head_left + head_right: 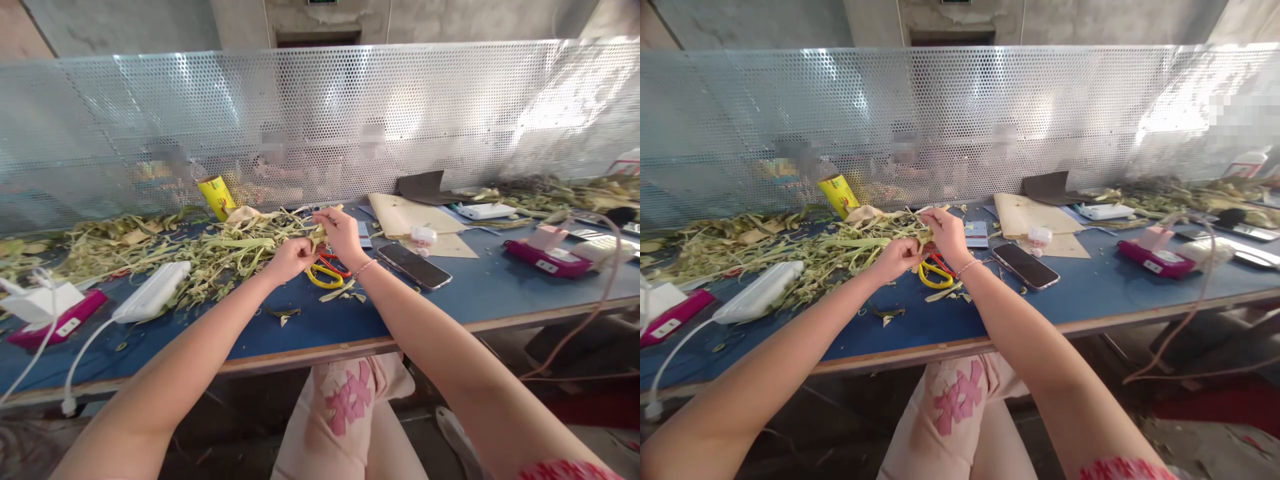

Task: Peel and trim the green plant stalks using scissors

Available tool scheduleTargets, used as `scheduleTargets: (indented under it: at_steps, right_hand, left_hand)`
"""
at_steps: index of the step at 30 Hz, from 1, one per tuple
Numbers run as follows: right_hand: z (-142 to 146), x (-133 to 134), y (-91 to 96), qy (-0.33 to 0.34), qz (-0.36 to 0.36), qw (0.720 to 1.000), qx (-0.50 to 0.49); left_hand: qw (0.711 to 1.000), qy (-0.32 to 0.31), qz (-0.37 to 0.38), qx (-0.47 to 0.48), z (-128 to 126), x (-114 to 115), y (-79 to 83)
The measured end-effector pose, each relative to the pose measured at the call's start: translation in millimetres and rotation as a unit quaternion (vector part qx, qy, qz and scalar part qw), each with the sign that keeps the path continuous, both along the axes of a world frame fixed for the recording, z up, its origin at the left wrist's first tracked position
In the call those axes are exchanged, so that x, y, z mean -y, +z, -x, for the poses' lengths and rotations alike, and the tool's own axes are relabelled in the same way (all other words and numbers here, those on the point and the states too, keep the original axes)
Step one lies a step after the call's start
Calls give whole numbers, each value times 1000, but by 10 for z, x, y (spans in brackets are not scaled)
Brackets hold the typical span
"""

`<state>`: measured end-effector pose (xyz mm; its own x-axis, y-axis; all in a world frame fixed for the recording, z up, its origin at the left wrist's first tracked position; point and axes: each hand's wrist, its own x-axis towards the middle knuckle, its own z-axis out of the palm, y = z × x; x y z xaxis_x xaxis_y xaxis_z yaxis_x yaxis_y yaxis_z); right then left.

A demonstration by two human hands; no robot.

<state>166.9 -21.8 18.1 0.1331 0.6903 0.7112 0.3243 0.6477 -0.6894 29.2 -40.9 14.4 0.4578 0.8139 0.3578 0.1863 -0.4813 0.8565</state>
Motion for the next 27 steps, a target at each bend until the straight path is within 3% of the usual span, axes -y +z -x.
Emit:
scheduleTargets:
  at_steps: [2,5,8,12,17,27]
  right_hand:
    - [2,-2,5,1,3,1000,-28]
    - [1,-18,-6,17,2,999,-47]
    - [-5,-36,-32,36,-4,999,-39]
    - [-9,-41,-63,50,-24,998,-20]
    - [-9,-20,-84,52,-66,996,34]
    - [-39,-37,-109,14,-133,982,136]
  left_hand:
    - [999,10,-40,-29,-1,16,1]
    - [1000,3,-30,-6,-16,25,-27]
    - [998,-11,36,48,-37,13,-65]
    - [982,16,135,133,-36,-23,-95]
    - [962,-3,217,167,-16,-31,-81]
    - [975,75,169,125,-53,-4,-49]
